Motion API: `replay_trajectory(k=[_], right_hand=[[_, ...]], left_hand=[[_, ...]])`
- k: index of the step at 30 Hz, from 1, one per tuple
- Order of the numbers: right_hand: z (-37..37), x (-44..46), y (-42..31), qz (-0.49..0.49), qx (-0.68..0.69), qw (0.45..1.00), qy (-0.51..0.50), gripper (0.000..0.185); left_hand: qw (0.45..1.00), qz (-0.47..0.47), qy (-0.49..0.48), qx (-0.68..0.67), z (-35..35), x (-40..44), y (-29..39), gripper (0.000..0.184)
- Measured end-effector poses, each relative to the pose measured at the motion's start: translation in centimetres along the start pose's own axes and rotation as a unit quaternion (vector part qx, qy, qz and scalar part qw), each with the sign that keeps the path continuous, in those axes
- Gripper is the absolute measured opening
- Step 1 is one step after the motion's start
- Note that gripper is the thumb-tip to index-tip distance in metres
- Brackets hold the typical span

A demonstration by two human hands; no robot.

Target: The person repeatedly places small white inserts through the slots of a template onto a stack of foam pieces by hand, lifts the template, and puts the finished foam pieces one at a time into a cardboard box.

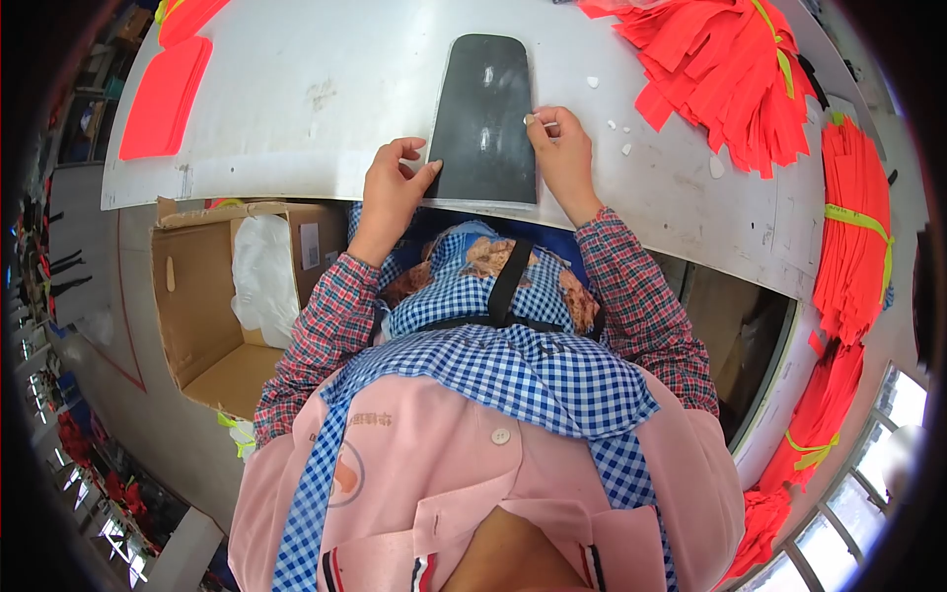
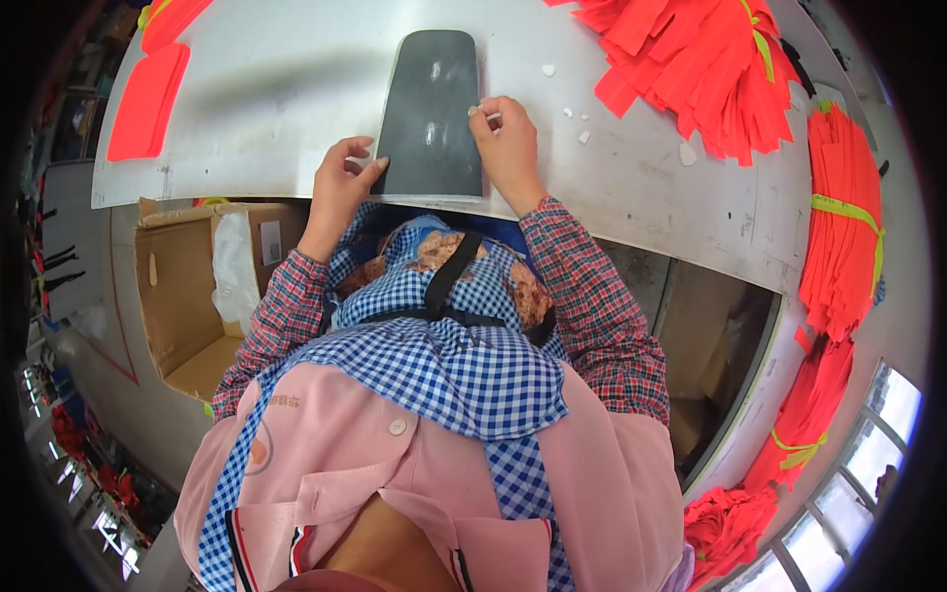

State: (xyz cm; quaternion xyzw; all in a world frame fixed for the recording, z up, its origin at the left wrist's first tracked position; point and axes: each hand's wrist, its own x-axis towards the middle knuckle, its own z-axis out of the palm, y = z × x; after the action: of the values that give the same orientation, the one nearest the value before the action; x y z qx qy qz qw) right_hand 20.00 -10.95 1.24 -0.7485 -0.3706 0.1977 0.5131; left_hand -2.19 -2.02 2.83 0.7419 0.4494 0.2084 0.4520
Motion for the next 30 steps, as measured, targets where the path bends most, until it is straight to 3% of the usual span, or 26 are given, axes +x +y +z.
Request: replay_trajectory(k=[6,7,13,22,25,30], right_hand=[[0.1,-0.2,0.4,-0.009,0.002,1.0,0.012,0.02],[0.1,-0.2,0.4,-0.009,0.0,1.0,0.012,0.02],[0.0,-0.3,-0.5,-0.002,-0.01,1.0,0.01,0.019],[0.2,-0.2,-0.4,-0.028,-0.024,0.999,0.01,0.017],[0.2,-0.2,-0.4,-0.039,-0.026,0.999,0.01,0.017],[-0.4,-0.3,-0.1,-0.042,-0.011,0.999,0.032,0.017]], left_hand=[[0.962,0.225,0.013,0.157,0.9,-0.7,1.2,0.066],[0.961,0.219,-0.025,0.17,0.9,-0.7,1.2,0.075],[0.969,0.175,-0.074,0.155,1.3,-1.0,1.3,0.083],[0.97,0.171,-0.082,0.152,1.5,-1.0,0.6,0.086],[0.971,0.17,-0.08,0.147,1.4,-1.1,0.7,0.084],[0.952,0.243,0.009,0.187,1.5,0.3,1.2,0.068]])
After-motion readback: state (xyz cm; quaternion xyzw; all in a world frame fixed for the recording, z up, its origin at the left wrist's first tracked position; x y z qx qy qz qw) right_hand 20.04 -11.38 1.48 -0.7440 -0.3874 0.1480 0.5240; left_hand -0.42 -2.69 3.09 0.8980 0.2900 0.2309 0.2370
